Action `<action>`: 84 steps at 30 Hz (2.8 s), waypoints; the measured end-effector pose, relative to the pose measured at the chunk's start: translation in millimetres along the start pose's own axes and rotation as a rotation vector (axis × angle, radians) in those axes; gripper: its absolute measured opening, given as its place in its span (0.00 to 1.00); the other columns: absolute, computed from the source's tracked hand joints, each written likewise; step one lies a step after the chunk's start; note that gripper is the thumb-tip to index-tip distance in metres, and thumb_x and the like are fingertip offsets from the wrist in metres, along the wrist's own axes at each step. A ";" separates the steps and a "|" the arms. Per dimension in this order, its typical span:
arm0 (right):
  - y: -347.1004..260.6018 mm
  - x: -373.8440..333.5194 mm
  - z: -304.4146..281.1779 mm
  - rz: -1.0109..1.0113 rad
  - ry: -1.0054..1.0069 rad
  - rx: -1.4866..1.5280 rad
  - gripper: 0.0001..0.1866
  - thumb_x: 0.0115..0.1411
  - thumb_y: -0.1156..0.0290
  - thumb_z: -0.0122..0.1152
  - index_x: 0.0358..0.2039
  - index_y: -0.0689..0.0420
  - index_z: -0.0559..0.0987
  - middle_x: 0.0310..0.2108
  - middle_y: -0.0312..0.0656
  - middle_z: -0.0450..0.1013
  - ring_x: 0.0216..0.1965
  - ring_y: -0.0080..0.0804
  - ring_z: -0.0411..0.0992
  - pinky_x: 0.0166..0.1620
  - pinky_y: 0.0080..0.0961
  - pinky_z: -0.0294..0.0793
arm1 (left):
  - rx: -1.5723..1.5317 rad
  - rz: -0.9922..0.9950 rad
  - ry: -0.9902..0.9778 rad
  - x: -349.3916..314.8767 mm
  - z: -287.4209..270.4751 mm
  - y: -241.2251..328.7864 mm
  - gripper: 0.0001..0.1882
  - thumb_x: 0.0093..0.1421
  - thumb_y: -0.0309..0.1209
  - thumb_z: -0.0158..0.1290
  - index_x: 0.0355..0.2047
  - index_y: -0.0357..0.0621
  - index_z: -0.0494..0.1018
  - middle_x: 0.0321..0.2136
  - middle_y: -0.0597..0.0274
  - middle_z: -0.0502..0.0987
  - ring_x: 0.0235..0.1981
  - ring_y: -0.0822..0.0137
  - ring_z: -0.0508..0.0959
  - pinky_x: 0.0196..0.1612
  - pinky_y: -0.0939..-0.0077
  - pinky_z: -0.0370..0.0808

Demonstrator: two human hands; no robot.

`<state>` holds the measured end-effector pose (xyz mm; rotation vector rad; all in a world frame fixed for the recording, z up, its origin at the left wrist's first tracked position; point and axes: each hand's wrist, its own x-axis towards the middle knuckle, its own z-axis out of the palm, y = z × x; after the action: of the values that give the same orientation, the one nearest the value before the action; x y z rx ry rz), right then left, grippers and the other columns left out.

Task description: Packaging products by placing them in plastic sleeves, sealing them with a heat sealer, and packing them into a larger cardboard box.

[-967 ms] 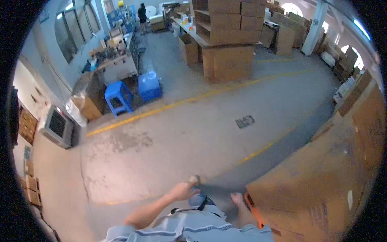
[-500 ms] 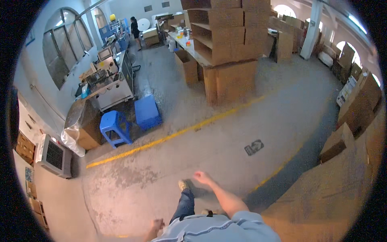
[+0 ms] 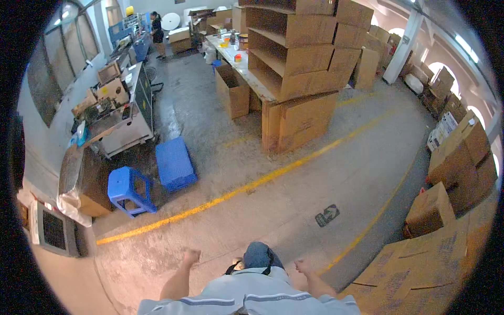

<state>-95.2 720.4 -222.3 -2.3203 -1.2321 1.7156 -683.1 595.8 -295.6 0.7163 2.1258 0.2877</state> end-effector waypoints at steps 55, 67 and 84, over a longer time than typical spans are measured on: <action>-1630.0 1103.4 296.9 -0.693 0.302 -0.576 0.44 0.49 0.46 0.70 0.59 0.65 0.71 0.47 0.61 0.77 0.50 0.58 0.75 0.54 0.43 0.74 | -1.092 -1.121 -0.140 684.1 -482.2 487.1 0.21 0.68 0.41 0.54 0.55 0.43 0.71 0.42 0.52 0.82 0.42 0.56 0.84 0.42 0.60 0.81; -1630.8 847.5 400.5 -0.957 0.047 -0.839 0.16 0.58 0.64 0.56 0.37 0.66 0.80 0.31 0.60 0.78 0.37 0.58 0.78 0.41 0.47 0.75 | -1.280 -0.975 0.100 653.6 -452.3 524.4 0.25 0.69 0.43 0.52 0.58 0.39 0.69 0.45 0.52 0.81 0.45 0.58 0.82 0.45 0.64 0.80; -1291.9 377.1 540.8 -1.357 -0.101 -0.713 0.20 0.57 0.57 0.61 0.35 0.65 0.83 0.32 0.60 0.79 0.40 0.56 0.79 0.41 0.45 0.75 | -1.715 -0.871 0.833 273.1 -186.9 296.0 0.15 0.67 0.38 0.54 0.44 0.39 0.76 0.28 0.68 0.76 0.26 0.78 0.75 0.25 0.82 0.68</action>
<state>-1245.5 1603.0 -185.6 -0.7965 -2.7288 0.8946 -844.8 1004.3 -231.1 -1.4383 1.6900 1.7263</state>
